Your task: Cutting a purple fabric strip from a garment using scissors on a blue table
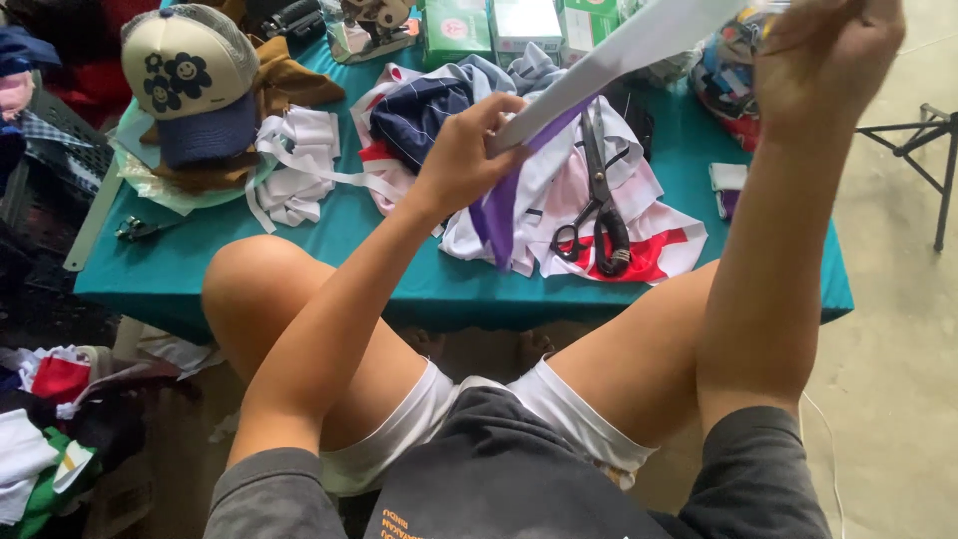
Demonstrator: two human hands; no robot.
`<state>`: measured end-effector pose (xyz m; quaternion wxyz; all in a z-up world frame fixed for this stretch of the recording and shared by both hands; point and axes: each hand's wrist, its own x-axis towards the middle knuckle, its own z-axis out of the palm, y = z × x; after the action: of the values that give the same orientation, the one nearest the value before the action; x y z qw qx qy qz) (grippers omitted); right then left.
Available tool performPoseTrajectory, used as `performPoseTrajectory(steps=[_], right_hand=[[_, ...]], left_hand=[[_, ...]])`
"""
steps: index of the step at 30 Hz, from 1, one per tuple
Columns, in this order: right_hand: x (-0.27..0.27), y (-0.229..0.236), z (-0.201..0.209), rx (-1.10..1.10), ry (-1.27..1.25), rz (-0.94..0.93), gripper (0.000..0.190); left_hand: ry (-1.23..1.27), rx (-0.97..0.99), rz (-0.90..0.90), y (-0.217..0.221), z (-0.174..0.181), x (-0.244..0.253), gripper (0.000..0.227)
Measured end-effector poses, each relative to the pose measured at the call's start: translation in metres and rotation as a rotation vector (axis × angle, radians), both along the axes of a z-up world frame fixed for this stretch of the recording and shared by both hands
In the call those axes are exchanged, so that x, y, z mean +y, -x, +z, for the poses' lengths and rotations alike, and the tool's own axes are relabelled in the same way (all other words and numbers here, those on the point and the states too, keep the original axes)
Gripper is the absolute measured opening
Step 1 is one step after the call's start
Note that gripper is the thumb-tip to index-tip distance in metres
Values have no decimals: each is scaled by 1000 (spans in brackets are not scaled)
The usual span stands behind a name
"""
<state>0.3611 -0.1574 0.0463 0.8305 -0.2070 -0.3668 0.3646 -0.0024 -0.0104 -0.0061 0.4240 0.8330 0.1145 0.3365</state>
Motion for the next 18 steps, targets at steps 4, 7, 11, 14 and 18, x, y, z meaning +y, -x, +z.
performPoseTrajectory(steps=[4,7,11,14,18], right_hand=[[-15,-24,-1,165,49,-263,27],[-25,-91,-34,149,15,-316,40],[-28,-157,-59,-164,-13,-648,22],[-36,-154,-58,34,49,-934,12],[-33,-109,-30,322,197,-1217,30]], left_hand=[[-209,210,220,3,0,13,34],[-264,327,266,7,-13,29,28],[-36,285,196,15,-14,47,27],[166,261,101,20,-12,58,24],[381,127,-61,28,-13,61,26]])
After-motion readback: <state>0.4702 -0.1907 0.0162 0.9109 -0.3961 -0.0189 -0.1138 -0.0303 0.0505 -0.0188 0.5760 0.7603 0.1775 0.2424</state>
